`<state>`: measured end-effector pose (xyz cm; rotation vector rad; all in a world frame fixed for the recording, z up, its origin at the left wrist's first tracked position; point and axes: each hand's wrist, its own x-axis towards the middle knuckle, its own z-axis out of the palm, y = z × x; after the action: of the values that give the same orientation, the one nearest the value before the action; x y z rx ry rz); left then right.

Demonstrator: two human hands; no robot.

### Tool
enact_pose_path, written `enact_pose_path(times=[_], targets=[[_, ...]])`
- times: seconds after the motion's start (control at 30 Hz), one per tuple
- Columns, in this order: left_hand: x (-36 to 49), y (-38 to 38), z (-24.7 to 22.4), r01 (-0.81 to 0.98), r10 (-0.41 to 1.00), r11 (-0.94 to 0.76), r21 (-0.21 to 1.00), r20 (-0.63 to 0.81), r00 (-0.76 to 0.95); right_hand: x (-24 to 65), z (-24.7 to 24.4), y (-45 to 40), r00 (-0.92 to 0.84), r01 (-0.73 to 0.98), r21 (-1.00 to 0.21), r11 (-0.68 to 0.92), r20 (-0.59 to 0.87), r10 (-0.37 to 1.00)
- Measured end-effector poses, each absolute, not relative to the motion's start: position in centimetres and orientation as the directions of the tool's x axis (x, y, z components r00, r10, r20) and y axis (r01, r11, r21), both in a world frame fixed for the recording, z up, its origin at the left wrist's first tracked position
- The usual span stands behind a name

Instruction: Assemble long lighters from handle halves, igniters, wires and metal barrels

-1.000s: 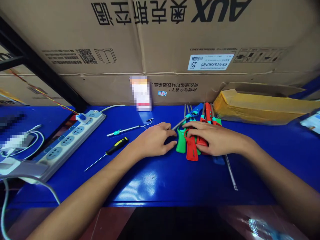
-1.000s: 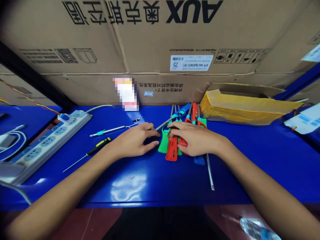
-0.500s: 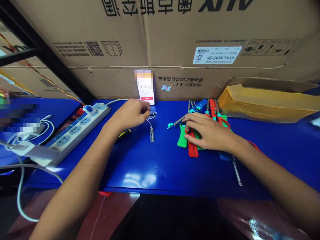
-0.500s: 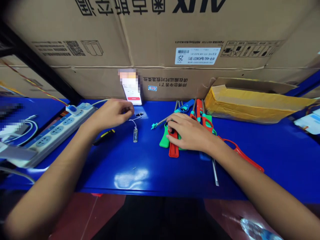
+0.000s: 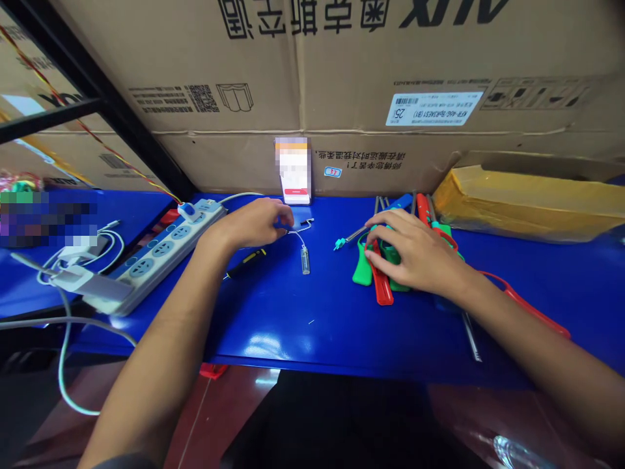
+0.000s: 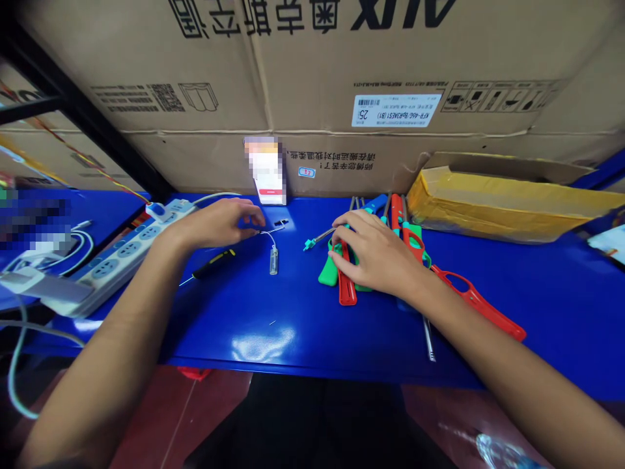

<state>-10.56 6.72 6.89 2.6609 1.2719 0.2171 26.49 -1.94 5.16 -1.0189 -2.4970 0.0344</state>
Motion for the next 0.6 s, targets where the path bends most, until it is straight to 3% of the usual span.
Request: enact_pose_path(times=[0.2,0.4,0.6], targets=[[-8.3,5.9,6.8,0.683,0.727,-0.675,0.278,0.096,0.68,27.6,6.0,-1.5,-0.578,0.699,-0.242,0.673,0.363,0.731],[-5.3,4.1,6.8,0.556,0.636,-0.722,0.412,0.081,0.767,26.6,5.0,-2.1,-0.658,0.64,-0.269,0.72,0.29,0.694],[-2.6,3.2,5.6,0.535,0.624,-0.766,0.356,0.218,0.75,26.7,3.7,-2.1,-0.653,0.678,-0.271,0.683,0.204,0.729]])
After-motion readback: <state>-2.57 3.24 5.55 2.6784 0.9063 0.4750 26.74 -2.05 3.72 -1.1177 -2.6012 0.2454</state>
